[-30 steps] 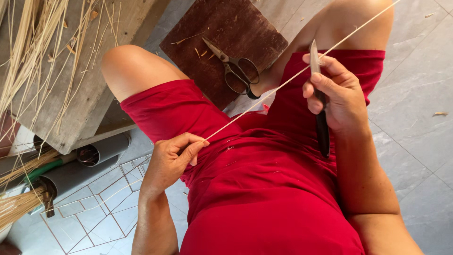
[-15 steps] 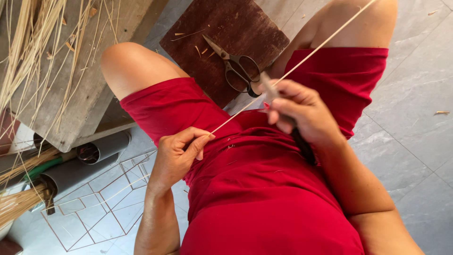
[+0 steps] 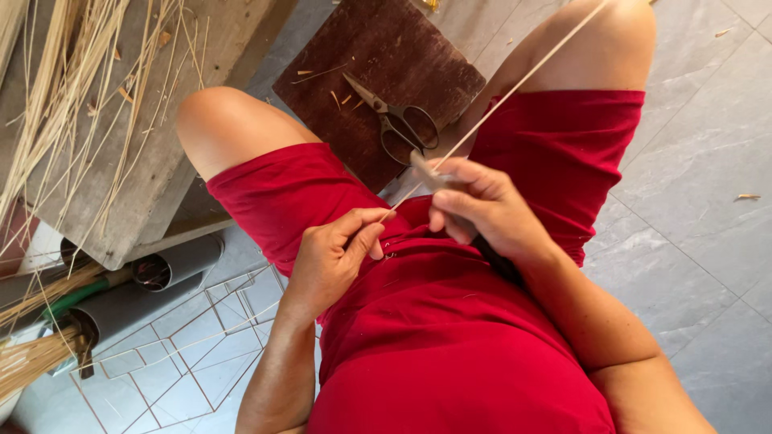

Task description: The person sits on the floor and splits thin rattan strips with a small knife, drawing each long strip between the blade and their fingers to shave it into narrower strands. They reach to a pile of raw rattan on a low bench to take new strips and set processed strands aside.

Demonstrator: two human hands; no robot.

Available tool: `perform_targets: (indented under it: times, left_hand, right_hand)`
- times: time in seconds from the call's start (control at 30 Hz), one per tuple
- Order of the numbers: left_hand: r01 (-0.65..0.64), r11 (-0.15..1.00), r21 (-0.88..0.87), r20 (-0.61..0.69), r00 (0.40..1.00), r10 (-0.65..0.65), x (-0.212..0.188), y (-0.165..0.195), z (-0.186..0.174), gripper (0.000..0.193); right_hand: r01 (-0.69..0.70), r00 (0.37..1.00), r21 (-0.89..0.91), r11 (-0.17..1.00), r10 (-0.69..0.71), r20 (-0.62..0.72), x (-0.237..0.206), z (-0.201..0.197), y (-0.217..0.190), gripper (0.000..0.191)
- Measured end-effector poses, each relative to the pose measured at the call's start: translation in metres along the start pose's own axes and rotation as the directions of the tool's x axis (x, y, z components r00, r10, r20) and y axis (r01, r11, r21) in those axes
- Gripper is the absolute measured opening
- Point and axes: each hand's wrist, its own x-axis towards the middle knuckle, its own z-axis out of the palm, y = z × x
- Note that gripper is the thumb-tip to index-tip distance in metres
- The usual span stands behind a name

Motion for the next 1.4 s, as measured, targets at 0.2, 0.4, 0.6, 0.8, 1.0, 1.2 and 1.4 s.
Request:
perform_targets:
  times: [0.2,0.4,0.6,0.8,1.0,1.2,1.4]
  left_hand:
    - [0.055,0.998,-0.001,-0.034,0.998,-0.055,-0.005,-0.010,-0.010,0.018]
    - [0.224,0.974,0.018,-0.021,0.974,-0.223,-0.025,-0.023,-0.038,0.019]
    - [0.103,0.995,0.004,0.037,0.994,-0.103,-0.023,-0.018,-0.028,0.020]
    - [0.019,0.999,-0.027,0.019,1.000,-0.019,-0.005,-0.009,0.001,0.019]
    - [0.108,0.994,0.022,-0.043,0.993,-0.107,-0.009,-0.018,-0.012,0.018]
    - [0.157,0.988,-0.014,0.025,0.987,-0.156,-0.029,-0.036,-0.040,0.018]
    - [0.186,0.982,-0.018,0.026,0.982,-0.185,-0.027,-0.034,-0.031,0.019]
  right_hand:
    - [0.132,0.988,0.071,0.989,-0.126,-0.085,0.002,-0.023,-0.010,0.026]
    - [0.279,0.931,0.184,0.943,-0.218,-0.292,-0.009,-0.070,-0.033,0.028]
    - [0.218,0.958,0.073,0.973,-0.200,-0.206,-0.013,-0.049,-0.023,0.028]
    - [0.031,0.999,0.078,0.996,-0.031,-0.009,-0.004,-0.006,0.001,0.030]
    - [0.114,0.992,0.129,0.985,-0.106,-0.064,-0.004,-0.027,-0.009,0.029]
    - [0.244,0.943,0.192,0.951,-0.187,-0.276,-0.012,-0.064,-0.030,0.030]
    - [0.250,0.955,0.129,0.960,-0.223,-0.194,-0.019,-0.053,-0.028,0.031]
